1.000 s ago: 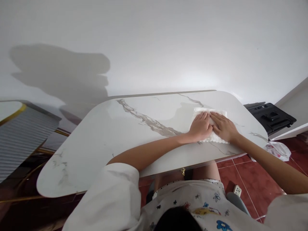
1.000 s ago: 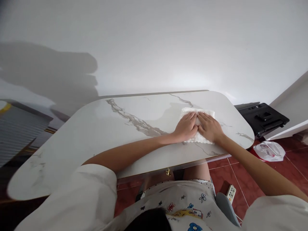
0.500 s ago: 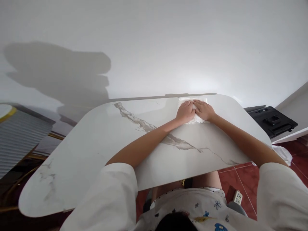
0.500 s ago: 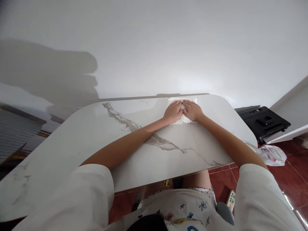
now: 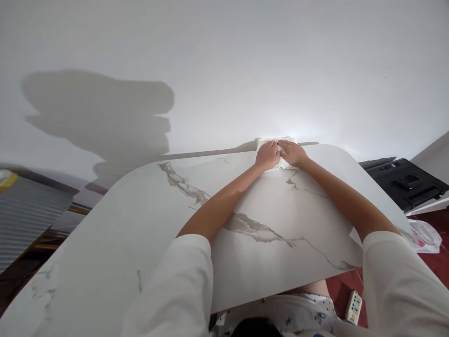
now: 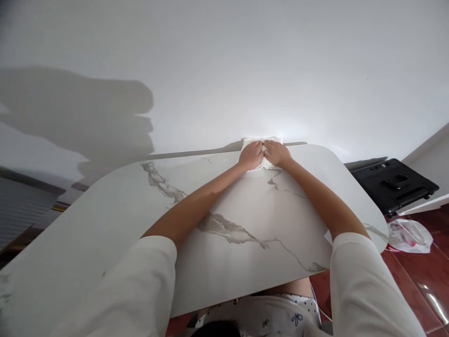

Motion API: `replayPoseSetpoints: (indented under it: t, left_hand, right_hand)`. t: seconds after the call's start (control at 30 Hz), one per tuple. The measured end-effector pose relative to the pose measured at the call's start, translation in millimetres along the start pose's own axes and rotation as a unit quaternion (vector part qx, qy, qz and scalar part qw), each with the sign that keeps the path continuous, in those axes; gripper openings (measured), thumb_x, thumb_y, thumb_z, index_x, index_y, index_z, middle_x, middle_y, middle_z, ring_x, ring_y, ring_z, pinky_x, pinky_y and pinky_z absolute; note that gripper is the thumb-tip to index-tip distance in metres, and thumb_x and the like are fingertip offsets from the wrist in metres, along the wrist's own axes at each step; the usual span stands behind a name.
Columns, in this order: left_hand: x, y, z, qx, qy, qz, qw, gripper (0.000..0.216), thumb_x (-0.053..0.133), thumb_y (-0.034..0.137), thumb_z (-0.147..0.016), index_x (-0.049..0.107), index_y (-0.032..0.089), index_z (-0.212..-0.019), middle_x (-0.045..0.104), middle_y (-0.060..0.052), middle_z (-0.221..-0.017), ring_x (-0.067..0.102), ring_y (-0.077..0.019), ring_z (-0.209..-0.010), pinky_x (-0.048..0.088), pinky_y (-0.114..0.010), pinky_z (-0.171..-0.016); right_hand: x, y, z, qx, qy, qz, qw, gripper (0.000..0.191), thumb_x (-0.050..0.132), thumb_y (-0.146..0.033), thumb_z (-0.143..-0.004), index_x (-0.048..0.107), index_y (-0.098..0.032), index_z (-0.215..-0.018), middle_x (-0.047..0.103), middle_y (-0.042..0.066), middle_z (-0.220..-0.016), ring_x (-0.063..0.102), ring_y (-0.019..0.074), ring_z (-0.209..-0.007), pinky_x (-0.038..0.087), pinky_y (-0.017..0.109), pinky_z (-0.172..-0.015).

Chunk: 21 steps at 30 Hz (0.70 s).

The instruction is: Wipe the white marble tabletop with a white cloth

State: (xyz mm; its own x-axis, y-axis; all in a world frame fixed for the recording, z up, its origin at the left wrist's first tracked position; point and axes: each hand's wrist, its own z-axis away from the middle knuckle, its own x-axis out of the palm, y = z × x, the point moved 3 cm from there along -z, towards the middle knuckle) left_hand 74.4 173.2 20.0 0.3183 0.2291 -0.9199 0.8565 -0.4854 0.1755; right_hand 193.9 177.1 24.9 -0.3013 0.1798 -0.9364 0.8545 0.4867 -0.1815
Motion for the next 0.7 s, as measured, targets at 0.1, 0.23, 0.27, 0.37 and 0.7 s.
replayPoseSetpoints:
  t: [0.1,0.23,0.27,0.37,0.7]
  left_hand:
    - [4,8,-6,0.0,-0.001,-0.005,1.0,0.032,0.034,0.014,-0.088,0.055,0.009,-0.111,0.059,-0.015,-0.115,0.051,-0.0255,-0.115,0.037,-0.037,-0.103]
    - [9,23,-3,0.007,0.01,0.0,1.0,0.035,0.035,0.013,-0.087,0.052,0.009,-0.116,0.058,-0.014,-0.119,0.049,-0.025,-0.117,0.036,-0.036,-0.104]
    - [10,27,-1,0.011,0.01,0.001,1.0,0.036,0.035,0.013,-0.086,0.052,0.009,-0.118,0.057,-0.014,-0.12,0.049,-0.0251,-0.118,0.035,-0.036,-0.104]
    - [9,41,10,0.025,0.006,0.004,1.0,0.038,0.035,0.014,-0.087,0.05,0.005,-0.121,0.056,-0.016,-0.124,0.047,-0.0259,-0.12,0.034,-0.037,-0.106]
    - [-9,84,77,0.08,-0.018,0.036,0.996,0.048,0.033,0.02,-0.089,0.043,0.003,-0.132,0.046,-0.019,-0.14,0.039,-0.0264,-0.133,0.028,-0.039,-0.112]
  right_hand:
    - [0,11,2,-0.007,-0.001,0.005,1.0,0.05,0.035,-0.021,-0.088,0.049,-0.01,-0.135,0.049,0.01,-0.141,0.042,0.0218,-0.132,0.032,0.037,-0.111]
    - [-2,20,16,-0.011,-0.013,0.017,1.0,0.053,0.036,-0.022,-0.088,0.045,-0.008,-0.138,0.044,0.011,-0.145,0.038,0.0233,-0.135,0.029,0.039,-0.112]
    - [-3,21,21,-0.01,-0.016,0.019,1.0,0.054,0.035,-0.023,-0.088,0.043,-0.008,-0.139,0.043,0.011,-0.146,0.037,0.0237,-0.135,0.028,0.039,-0.113]
    - [-9,20,41,-0.002,-0.018,0.027,0.999,0.054,0.035,-0.024,-0.089,0.041,-0.008,-0.14,0.041,0.011,-0.147,0.036,0.024,-0.136,0.027,0.04,-0.113]
    - [-32,-20,127,0.014,-0.012,0.047,0.999,0.053,0.036,-0.026,-0.09,0.041,-0.011,-0.14,0.04,0.01,-0.147,0.036,0.0254,-0.136,0.029,0.043,-0.112]
